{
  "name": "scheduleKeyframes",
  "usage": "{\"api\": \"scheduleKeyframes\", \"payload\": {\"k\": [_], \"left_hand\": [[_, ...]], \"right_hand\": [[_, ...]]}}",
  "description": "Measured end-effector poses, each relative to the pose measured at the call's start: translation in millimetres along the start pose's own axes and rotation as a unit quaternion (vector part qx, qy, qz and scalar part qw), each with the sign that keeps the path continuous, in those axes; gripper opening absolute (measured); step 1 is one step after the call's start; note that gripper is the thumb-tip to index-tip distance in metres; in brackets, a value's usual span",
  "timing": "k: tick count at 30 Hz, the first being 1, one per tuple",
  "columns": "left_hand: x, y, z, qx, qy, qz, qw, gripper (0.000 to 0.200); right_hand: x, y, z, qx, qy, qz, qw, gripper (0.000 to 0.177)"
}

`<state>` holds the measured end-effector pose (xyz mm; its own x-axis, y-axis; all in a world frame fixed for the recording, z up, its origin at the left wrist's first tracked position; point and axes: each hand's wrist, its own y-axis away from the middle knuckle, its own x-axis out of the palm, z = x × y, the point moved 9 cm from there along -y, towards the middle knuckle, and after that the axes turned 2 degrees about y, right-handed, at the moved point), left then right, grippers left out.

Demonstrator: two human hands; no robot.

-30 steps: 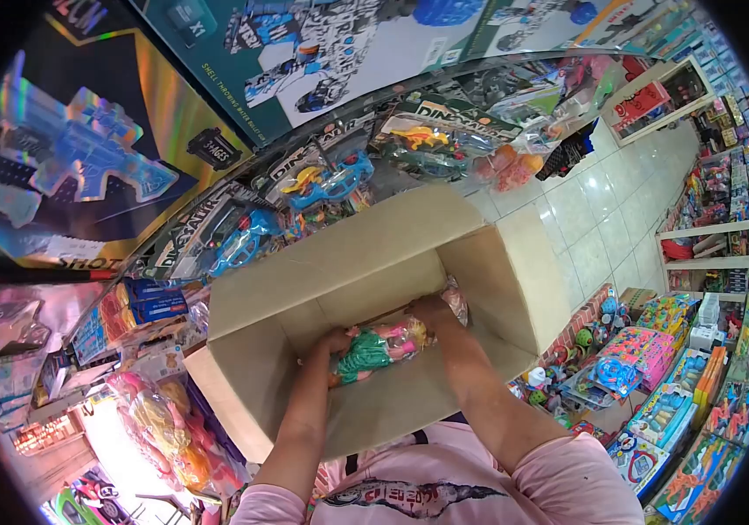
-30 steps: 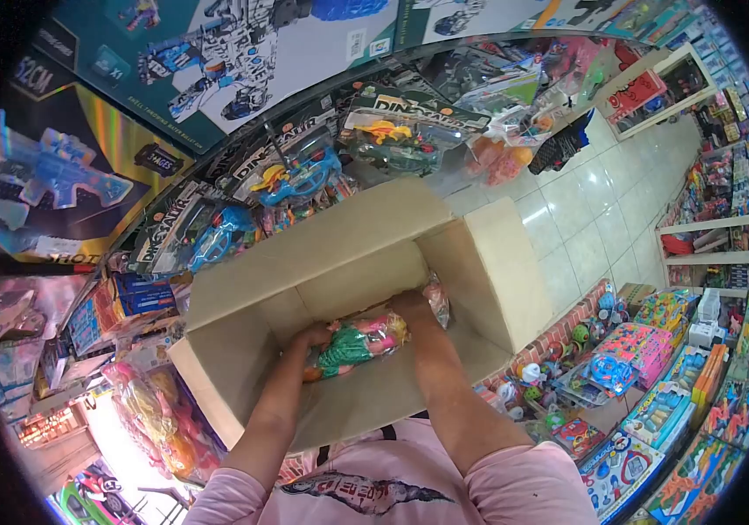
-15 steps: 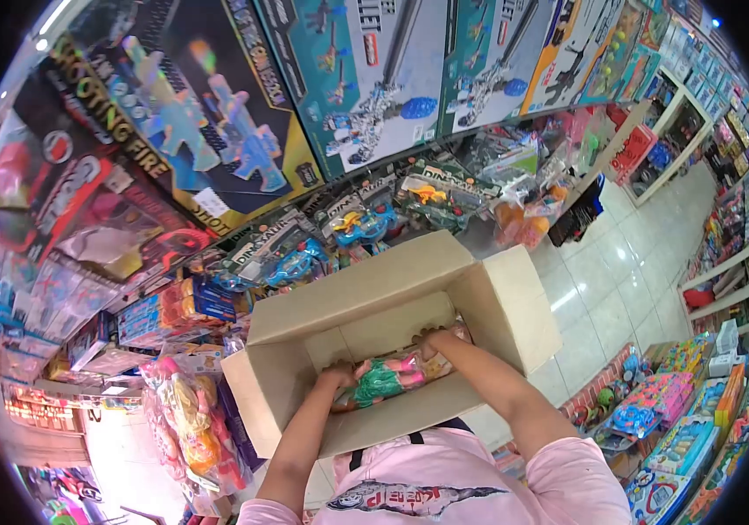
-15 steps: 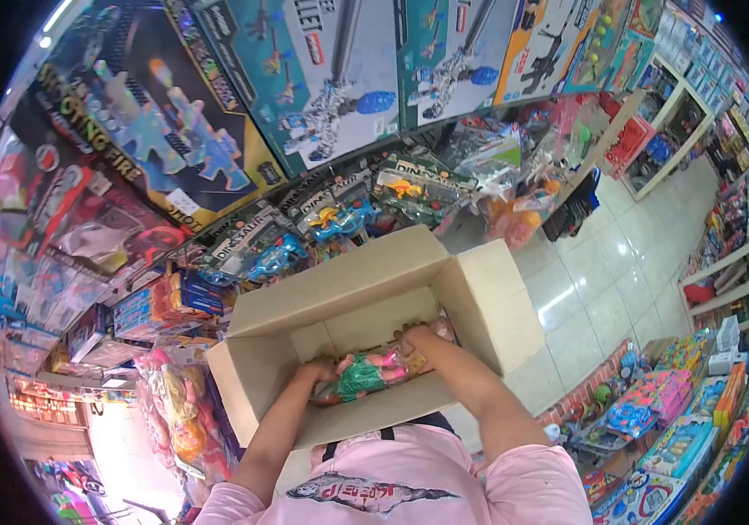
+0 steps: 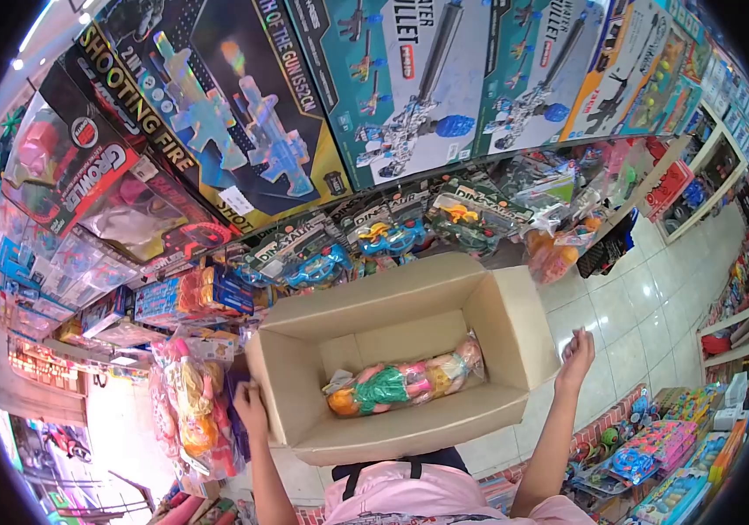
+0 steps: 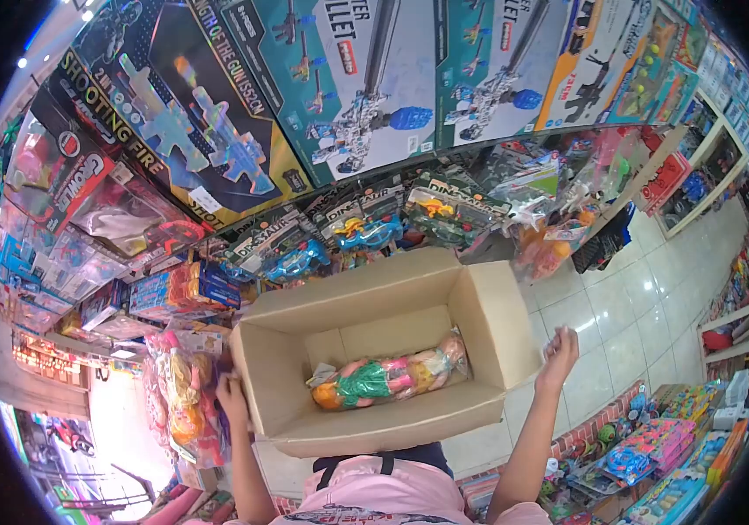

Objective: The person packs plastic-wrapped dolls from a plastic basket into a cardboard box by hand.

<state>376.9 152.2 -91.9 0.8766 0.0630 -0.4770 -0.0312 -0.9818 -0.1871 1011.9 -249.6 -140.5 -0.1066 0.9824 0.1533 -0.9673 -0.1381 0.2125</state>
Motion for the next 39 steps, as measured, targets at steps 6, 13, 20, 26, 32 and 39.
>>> {"api": "scheduleKeyframes", "payload": {"k": [6, 13, 20, 26, 32, 39], "left_hand": [[56.5, 190.8, 295.6, -0.394, 0.535, 0.121, 0.737, 0.051], [10.8, 312.6, 352.5, -0.232, -0.398, 0.526, 0.715, 0.042], [-27.7, 341.8, 365.5, -0.488, -0.02, 0.363, 0.794, 0.034], [-99.9, 345.6, 371.7, -0.402, 0.157, 0.194, 0.881, 0.037], [-211.4, 491.2, 469.6, -0.584, 0.074, 0.155, 0.793, 0.03], [-283.0, 638.0, 510.3, -0.703, 0.252, 0.064, 0.662, 0.03]], "right_hand": [[-94.3, 1.8, -189.9, 0.107, 0.18, -0.092, 0.973, 0.017], [-206.8, 185.6, -534.3, 0.593, 0.131, 0.107, 0.787, 0.022], [-37.4, 315.0, -422.8, 0.22, 0.678, 0.547, 0.439, 0.036], [47.1, 336.8, -431.7, 0.097, 0.693, 0.529, 0.48, 0.041], [115.7, 417.9, -408.2, 0.091, 0.626, 0.513, 0.579, 0.031], [102.0, 505.9, -430.6, 0.119, 0.705, 0.563, 0.416, 0.032]]}}
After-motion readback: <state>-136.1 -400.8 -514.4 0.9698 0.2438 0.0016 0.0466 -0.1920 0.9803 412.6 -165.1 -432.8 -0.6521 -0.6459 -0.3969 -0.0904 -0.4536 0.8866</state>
